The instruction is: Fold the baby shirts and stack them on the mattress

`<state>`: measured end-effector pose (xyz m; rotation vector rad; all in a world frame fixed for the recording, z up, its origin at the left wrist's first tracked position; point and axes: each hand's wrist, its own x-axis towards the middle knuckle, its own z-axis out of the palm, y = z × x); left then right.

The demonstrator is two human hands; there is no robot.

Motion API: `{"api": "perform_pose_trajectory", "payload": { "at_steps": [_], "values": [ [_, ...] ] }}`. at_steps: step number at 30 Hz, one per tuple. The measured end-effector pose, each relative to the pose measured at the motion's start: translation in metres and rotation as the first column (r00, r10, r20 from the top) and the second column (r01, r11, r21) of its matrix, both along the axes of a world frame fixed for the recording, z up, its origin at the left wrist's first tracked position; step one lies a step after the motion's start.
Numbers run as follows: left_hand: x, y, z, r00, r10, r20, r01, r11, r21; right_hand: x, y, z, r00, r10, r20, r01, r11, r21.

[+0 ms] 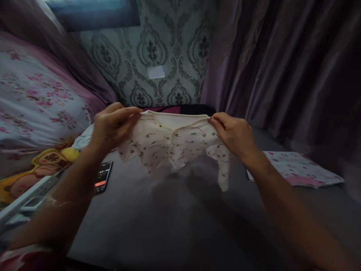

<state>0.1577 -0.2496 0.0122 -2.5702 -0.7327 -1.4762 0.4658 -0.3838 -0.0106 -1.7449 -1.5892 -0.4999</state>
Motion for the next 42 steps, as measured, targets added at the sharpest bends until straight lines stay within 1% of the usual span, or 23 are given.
{"api": "perform_pose_trajectory", "payload": {
  "at_steps": [2, 3, 5, 6, 7, 8, 9, 10, 12, 13, 14, 16, 17, 19, 21, 23, 26, 29, 32, 35, 39, 41, 42],
  "values": [
    [-0.014, -0.016, 0.02, 0.998, -0.029, -0.049, 0.029, 0.999, 0.016, -0.001, -0.019, 0.016, 0.997, 0.07, -0.04, -0.071, 0.997, -0.015],
    [-0.019, -0.022, 0.028, 0.997, -0.041, -0.06, 0.039, 0.999, -0.035, -0.001, -0.025, 0.023, 0.992, 0.094, -0.083, -0.097, 0.995, -0.033],
    [-0.023, -0.022, 0.037, 0.993, -0.091, -0.07, 0.073, 0.971, -0.226, 0.0, -0.03, 0.033, 0.969, 0.138, -0.207, -0.165, 0.98, -0.115],
    [-0.023, -0.017, 0.036, 0.989, -0.128, -0.077, 0.094, 0.934, -0.344, 0.002, -0.028, 0.036, 0.948, 0.156, -0.277, -0.21, 0.961, -0.18],
    [-0.021, -0.008, 0.031, 0.981, -0.17, -0.093, 0.11, 0.884, -0.455, 0.004, -0.023, 0.035, 0.925, 0.167, -0.342, -0.262, 0.931, -0.253],
    [-0.018, 0.003, 0.021, 0.969, -0.217, -0.116, 0.119, 0.827, -0.549, 0.007, -0.015, 0.032, 0.904, 0.174, -0.391, -0.314, 0.889, -0.332],
    [-0.014, 0.018, 0.007, 0.955, -0.26, -0.146, 0.115, 0.774, -0.622, 0.01, -0.006, 0.026, 0.889, 0.18, -0.422, -0.361, 0.841, -0.403],
    [-0.008, 0.033, -0.011, 0.931, -0.307, -0.197, 0.092, 0.72, -0.688, 0.014, 0.004, 0.017, 0.879, 0.19, -0.437, -0.4, 0.794, -0.459],
    [0.005, 0.062, -0.056, 0.892, -0.391, -0.228, 0.08, 0.632, -0.771, 0.022, 0.027, -0.01, 0.87, 0.227, -0.438, -0.453, 0.718, -0.529],
    [0.012, 0.075, -0.08, 0.873, -0.423, -0.245, 0.069, 0.602, -0.796, 0.025, 0.039, -0.026, 0.865, 0.243, -0.438, -0.472, 0.688, -0.551],
    [0.02, 0.086, -0.105, 0.863, -0.433, -0.261, 0.051, 0.588, -0.807, 0.029, 0.049, -0.044, 0.863, 0.247, -0.44, -0.482, 0.662, -0.574],
    [0.035, 0.1, -0.148, 0.879, -0.39, -0.273, 0.011, 0.59, -0.807, 0.036, 0.066, -0.081, 0.879, 0.212, -0.428, -0.457, 0.632, -0.626],
    [0.041, 0.105, -0.165, 0.883, -0.375, -0.282, 0.0, 0.6, -0.8, 0.039, 0.074, -0.097, 0.887, 0.201, -0.415, -0.439, 0.644, -0.627],
    [0.052, 0.113, -0.19, 0.884, -0.362, -0.297, 0.003, 0.639, -0.769, 0.046, 0.085, -0.125, 0.898, 0.184, -0.4, -0.414, 0.66, -0.627],
    [0.06, 0.122, -0.203, 0.875, -0.354, -0.329, 0.003, 0.684, -0.729, 0.054, 0.096, -0.145, 0.903, 0.17, -0.395, -0.4, 0.668, -0.628],
    [0.067, 0.133, -0.21, 0.869, -0.324, -0.374, -0.028, 0.722, -0.691, 0.065, 0.107, -0.158, 0.911, 0.168, -0.376, -0.385, 0.673, -0.632],
    [0.078, 0.151, -0.216, 0.873, -0.244, -0.423, -0.097, 0.763, -0.639, 0.081, 0.124, -0.171, 0.934, 0.179, -0.311, -0.345, 0.685, -0.641],
    [0.09, 0.167, -0.22, 0.876, -0.19, -0.444, -0.125, 0.799, -0.589, 0.09, 0.139, -0.179, 0.955, 0.157, -0.251, -0.286, 0.701, -0.653],
    [0.101, 0.183, -0.219, 0.855, -0.195, -0.48, -0.122, 0.826, -0.551, 0.091, 0.155, -0.18, 0.98, 0.101, -0.169, -0.19, 0.711, -0.677],
    [0.107, 0.2, -0.217, 0.839, -0.188, -0.51, -0.132, 0.84, -0.526, 0.089, 0.171, -0.18, 0.993, 0.047, -0.107, -0.109, 0.703, -0.703],
    [0.109, 0.217, -0.22, 0.847, -0.145, -0.511, -0.156, 0.852, -0.499, 0.09, 0.187, -0.183, 0.999, 0.042, -0.035, -0.054, 0.712, -0.7],
    [0.11, 0.22, -0.222, 0.85, -0.145, -0.506, -0.172, 0.832, -0.528, 0.092, 0.192, -0.187, 0.999, 0.041, -0.017, -0.041, 0.73, -0.682],
    [0.112, 0.221, -0.223, 0.853, -0.144, -0.502, -0.192, 0.807, -0.558, 0.092, 0.195, -0.188, 0.999, 0.033, -0.019, -0.037, 0.737, -0.675]
  ]
}}
